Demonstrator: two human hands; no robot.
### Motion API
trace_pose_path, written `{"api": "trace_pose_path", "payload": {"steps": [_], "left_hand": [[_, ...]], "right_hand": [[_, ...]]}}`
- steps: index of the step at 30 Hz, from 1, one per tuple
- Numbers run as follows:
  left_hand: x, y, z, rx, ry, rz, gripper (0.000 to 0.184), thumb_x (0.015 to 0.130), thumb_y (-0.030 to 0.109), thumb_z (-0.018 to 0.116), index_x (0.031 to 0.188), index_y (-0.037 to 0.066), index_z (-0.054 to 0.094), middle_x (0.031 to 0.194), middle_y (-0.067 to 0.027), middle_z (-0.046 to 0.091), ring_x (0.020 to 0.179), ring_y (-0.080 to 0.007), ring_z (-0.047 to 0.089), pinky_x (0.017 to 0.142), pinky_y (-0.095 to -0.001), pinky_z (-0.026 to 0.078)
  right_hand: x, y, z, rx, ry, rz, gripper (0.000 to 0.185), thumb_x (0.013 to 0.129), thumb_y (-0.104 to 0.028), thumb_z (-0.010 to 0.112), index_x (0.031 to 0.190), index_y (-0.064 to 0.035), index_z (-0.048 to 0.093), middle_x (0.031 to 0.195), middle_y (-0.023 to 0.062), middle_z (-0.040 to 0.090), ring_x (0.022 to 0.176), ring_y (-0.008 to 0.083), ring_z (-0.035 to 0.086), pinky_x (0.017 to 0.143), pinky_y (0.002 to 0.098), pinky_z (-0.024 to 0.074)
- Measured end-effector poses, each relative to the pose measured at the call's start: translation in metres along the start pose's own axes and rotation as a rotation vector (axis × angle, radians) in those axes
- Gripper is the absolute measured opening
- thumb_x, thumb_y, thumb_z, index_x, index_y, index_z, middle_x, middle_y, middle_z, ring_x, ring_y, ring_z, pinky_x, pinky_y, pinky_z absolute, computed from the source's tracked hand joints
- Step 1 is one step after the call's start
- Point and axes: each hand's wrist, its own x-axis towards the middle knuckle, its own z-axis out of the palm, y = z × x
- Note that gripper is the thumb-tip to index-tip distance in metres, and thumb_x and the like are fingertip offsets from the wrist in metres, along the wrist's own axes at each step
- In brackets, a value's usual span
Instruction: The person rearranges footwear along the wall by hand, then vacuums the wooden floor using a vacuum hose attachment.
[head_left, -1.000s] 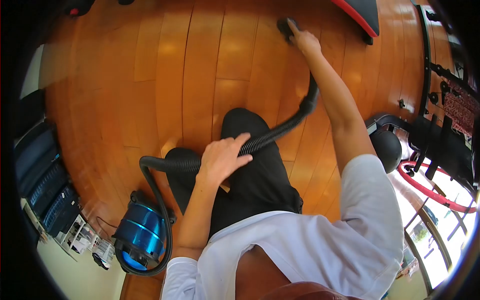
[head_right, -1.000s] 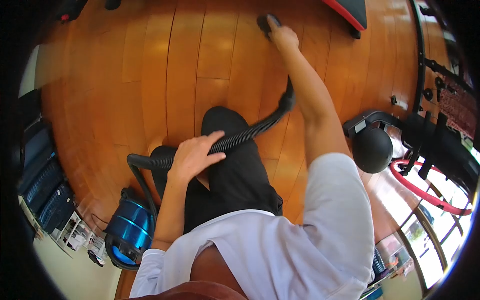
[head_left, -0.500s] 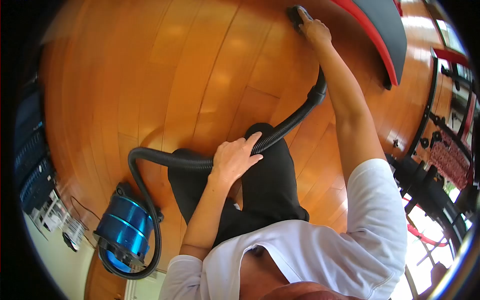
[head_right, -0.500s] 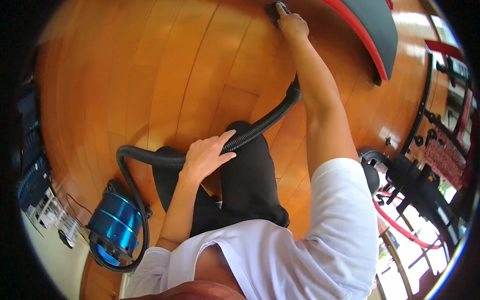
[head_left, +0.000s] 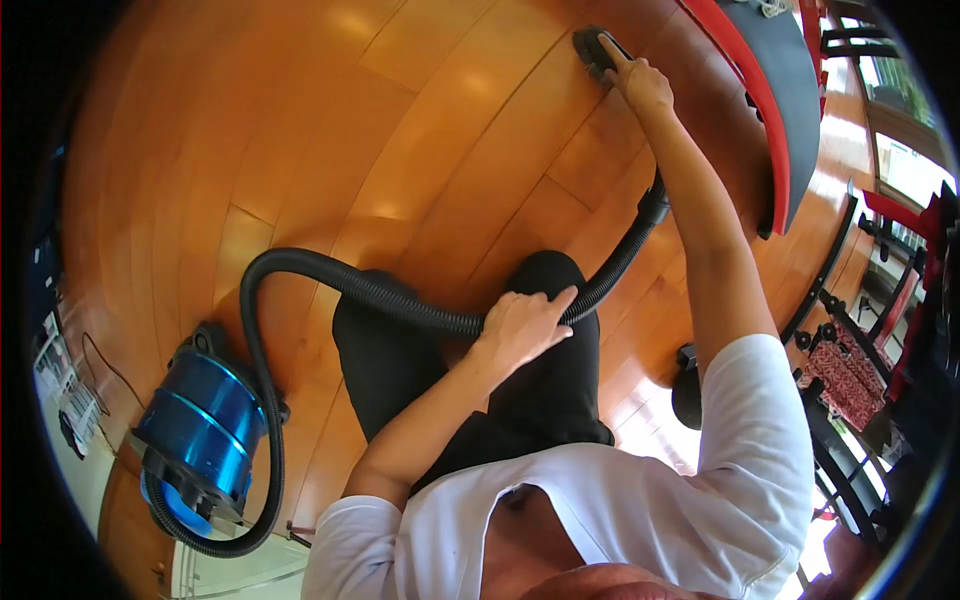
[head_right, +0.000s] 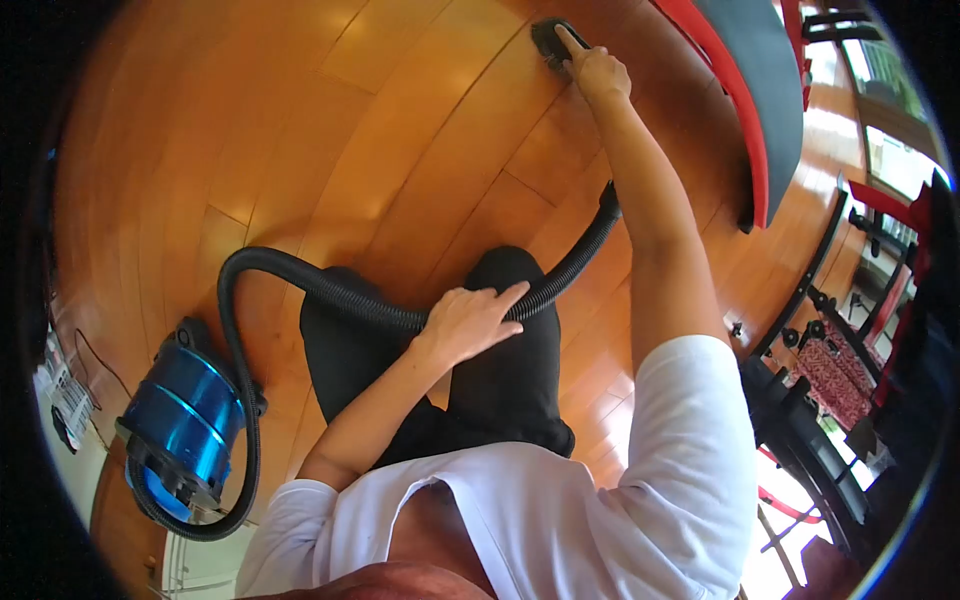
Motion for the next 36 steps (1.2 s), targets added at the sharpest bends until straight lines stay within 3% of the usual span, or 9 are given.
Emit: {"api": "trace_pose_path", "payload": {"steps": [6,15,18,20,23,27,29,32,36], "left_hand": [[-0.017,-0.015,-0.016,-0.015,-0.053,0.013,0.053,0.083,0.041,0.067,0.126,0.012,0.054,0.085,-0.0126,0.068,0.08,-0.0316,0.067,0.074,-0.0423,0.052],[-0.024,-0.019,-0.009,-0.113,-0.13,-0.007,0.057,0.085,0.043,0.065,0.128,0.007,0.052,0.089,-0.0145,0.069,0.084,-0.0325,0.068,0.076,-0.0433,0.052],[-0.035,-0.021,-0.01,-0.093,-0.159,0.015,0.059,0.085,0.042,0.066,0.13,0.007,0.05,0.088,-0.0145,0.069,0.084,-0.0326,0.068,0.077,-0.0444,0.052],[-0.037,-0.021,-0.006,-0.124,-0.184,0.039,0.06,0.085,0.042,0.066,0.131,0.007,0.05,0.087,-0.0142,0.069,0.083,-0.0325,0.068,0.076,-0.0444,0.053],[-0.043,-0.021,-0.004,-0.154,-0.205,0.048,0.062,0.084,0.042,0.066,0.132,0.006,0.049,0.086,-0.014,0.069,0.082,-0.0326,0.068,0.075,-0.0439,0.053],[-0.045,-0.021,0.006,-0.163,-0.127,0.032,0.064,0.084,0.043,0.067,0.131,0.003,0.048,0.086,-0.0159,0.068,0.081,-0.0332,0.068,0.073,-0.0439,0.054],[-0.048,-0.025,0.007,-0.162,-0.083,0.009,0.064,0.084,0.043,0.067,0.13,0.003,0.049,0.086,-0.0168,0.069,0.08,-0.0337,0.068,0.073,-0.0445,0.054],[-0.051,-0.029,0.002,-0.181,-0.105,0.01,0.061,0.084,0.042,0.067,0.128,0.004,0.05,0.086,-0.0179,0.069,0.081,-0.0347,0.068,0.074,-0.0453,0.054],[-0.07,-0.021,-0.012,-0.159,-0.347,0.055,0.059,0.081,0.042,0.069,0.124,0.005,0.052,0.088,-0.0182,0.07,0.086,-0.0354,0.069,0.077,-0.0473,0.054]], "right_hand": [[-0.066,-0.059,-0.005,-0.035,-0.173,-0.256,0.062,0.098,-0.037,0.047,0.147,-0.0519,0.013,0.105,0.0236,0.06,0.092,0.0389,0.066,0.078,0.0473,0.055],[-0.01,-0.059,-0.019,-0.083,-0.081,-0.06,0.063,0.098,-0.039,0.047,0.149,-0.0494,0.011,0.109,0.0236,0.059,0.093,0.037,0.067,0.076,0.047,0.0558],[-0.043,-0.108,-0.03,-0.134,-0.184,-0.22,0.063,0.099,-0.036,0.046,0.149,-0.0494,0.009,0.112,0.0231,0.058,0.093,0.036,0.067,0.076,0.0461,0.056],[-0.084,-0.159,-0.023,-0.114,-0.238,-0.469,0.066,0.096,-0.037,0.05,0.148,-0.0503,0.011,0.114,0.0233,0.059,0.091,0.0393,0.067,0.075,0.0482,0.0555],[-0.091,-0.192,-0.041,-0.009,-0.33,-0.587,0.064,0.097,-0.037,0.05,0.147,-0.0509,0.013,0.117,0.0233,0.057,0.092,0.0406,0.066,0.075,0.0484,0.0556],[-0.015,-0.159,-0.048,-0.007,-0.138,-0.249,0.068,0.096,-0.038,0.051,0.148,-0.0507,0.01,0.104,0.0234,0.063,0.091,0.0399,0.066,0.075,0.049,0.0555],[0.006,-0.142,-0.049,-0.082,-0.075,-0.15,0.069,0.096,-0.036,0.053,0.148,-0.051,0.009,0.108,0.0224,0.061,0.094,0.0355,0.067,0.076,0.0451,0.0561],[0.006,-0.142,-0.039,-0.126,-0.04,-0.182,0.07,0.096,-0.038,0.052,0.148,-0.0503,0.008,0.105,0.0226,0.062,0.092,0.0354,0.067,0.077,0.0451,0.0559],[-0.037,-0.132,-0.018,-0.071,-0.08,-0.561,0.072,0.095,-0.031,0.054,0.15,-0.0462,0.01,0.099,0.0223,0.064,0.084,0.0337,0.069,0.071,0.0475,0.0563]]}}
